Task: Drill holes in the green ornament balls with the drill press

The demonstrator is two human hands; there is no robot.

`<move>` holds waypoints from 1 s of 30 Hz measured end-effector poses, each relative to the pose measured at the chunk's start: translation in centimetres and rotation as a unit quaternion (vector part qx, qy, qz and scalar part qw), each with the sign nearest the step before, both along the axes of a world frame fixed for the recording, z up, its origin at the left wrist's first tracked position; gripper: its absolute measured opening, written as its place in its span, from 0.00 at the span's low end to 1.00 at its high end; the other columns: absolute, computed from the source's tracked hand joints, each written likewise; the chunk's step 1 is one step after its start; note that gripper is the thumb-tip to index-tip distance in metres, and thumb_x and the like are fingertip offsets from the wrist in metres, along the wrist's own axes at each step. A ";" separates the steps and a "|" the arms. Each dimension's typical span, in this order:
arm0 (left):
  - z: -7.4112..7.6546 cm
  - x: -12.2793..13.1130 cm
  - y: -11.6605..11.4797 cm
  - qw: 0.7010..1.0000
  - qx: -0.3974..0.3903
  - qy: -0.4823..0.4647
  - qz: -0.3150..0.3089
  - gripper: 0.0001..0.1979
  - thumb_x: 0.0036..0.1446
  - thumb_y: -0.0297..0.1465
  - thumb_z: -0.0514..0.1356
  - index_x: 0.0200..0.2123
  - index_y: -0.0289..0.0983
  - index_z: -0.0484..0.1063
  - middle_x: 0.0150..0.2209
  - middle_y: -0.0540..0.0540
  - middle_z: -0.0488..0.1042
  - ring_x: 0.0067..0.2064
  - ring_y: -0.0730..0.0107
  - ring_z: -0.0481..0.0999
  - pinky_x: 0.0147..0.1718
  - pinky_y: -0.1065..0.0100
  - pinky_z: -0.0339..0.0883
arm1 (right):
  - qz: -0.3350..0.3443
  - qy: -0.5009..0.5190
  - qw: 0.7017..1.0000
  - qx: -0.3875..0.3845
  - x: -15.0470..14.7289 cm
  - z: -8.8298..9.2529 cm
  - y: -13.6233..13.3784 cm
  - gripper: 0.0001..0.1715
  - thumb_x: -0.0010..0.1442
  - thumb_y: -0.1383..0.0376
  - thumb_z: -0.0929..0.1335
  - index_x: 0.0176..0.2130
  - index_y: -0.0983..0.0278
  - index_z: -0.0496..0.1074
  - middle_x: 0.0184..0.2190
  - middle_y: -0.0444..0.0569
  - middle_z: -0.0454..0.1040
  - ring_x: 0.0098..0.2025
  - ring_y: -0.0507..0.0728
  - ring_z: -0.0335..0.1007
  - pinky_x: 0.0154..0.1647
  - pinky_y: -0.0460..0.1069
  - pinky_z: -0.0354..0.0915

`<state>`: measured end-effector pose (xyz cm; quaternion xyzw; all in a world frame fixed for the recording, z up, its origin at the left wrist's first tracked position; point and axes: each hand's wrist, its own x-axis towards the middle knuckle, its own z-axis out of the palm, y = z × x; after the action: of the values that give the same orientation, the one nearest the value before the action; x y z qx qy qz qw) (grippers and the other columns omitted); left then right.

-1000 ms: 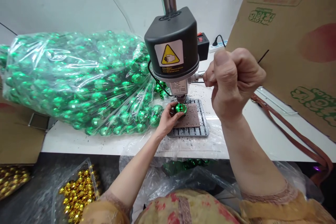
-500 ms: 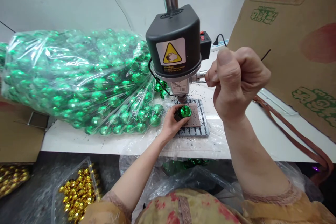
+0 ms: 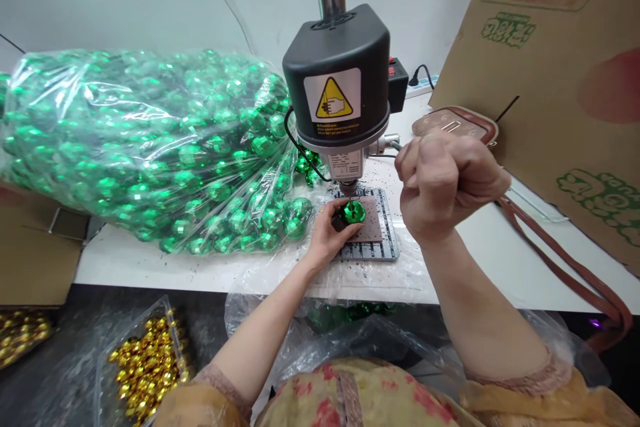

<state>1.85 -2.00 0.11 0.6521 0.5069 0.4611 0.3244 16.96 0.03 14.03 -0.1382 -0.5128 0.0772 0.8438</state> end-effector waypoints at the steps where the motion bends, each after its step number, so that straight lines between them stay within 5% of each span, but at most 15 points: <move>1: 0.0 0.0 0.0 1.000 0.002 0.005 -0.002 0.25 0.52 0.35 0.74 0.52 0.42 0.74 0.50 0.43 0.78 0.53 0.54 0.75 0.56 0.55 0.66 | 0.000 0.003 1.000 0.007 0.0 -0.1 0.0 0.31 0.65 0.63 0.68 0.21 0.62 0.45 0.15 0.38 0.46 0.16 0.46 0.42 0.19 0.51 0.43; 23: -1.0 -0.1 0.2 0.999 0.042 -0.002 0.006 0.26 0.50 0.35 0.74 0.52 0.40 0.74 0.49 0.43 0.79 0.51 0.58 0.79 0.52 0.59 0.72 | -0.032 -0.050 0.996 0.069 0.5 -3.2 -0.1 0.30 0.61 0.72 0.67 0.22 0.63 0.42 0.17 0.37 0.47 0.17 0.44 0.43 0.18 0.47 0.51; 26: -0.9 0.0 0.1 0.999 0.039 -0.010 0.005 0.25 0.50 0.34 0.74 0.51 0.39 0.74 0.49 0.43 0.79 0.51 0.59 0.79 0.52 0.59 0.72 | -0.039 -0.035 0.998 0.044 0.3 -2.3 -0.4 0.30 0.62 0.71 0.67 0.21 0.63 0.43 0.16 0.37 0.47 0.16 0.44 0.44 0.17 0.47 0.51; 30: -0.6 0.3 0.1 0.999 0.032 -0.014 0.017 0.24 0.51 0.34 0.74 0.50 0.39 0.73 0.49 0.43 0.79 0.51 0.59 0.79 0.52 0.59 0.72 | -0.021 0.014 0.999 -0.041 0.1 1.5 -0.4 0.29 0.64 0.68 0.68 0.20 0.62 0.49 0.16 0.37 0.48 0.16 0.45 0.50 0.18 0.48 0.47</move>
<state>2.19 -1.87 -0.48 0.6470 0.4985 0.4913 0.3024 17.05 -0.39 15.48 -0.1819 -0.4949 0.0826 0.8457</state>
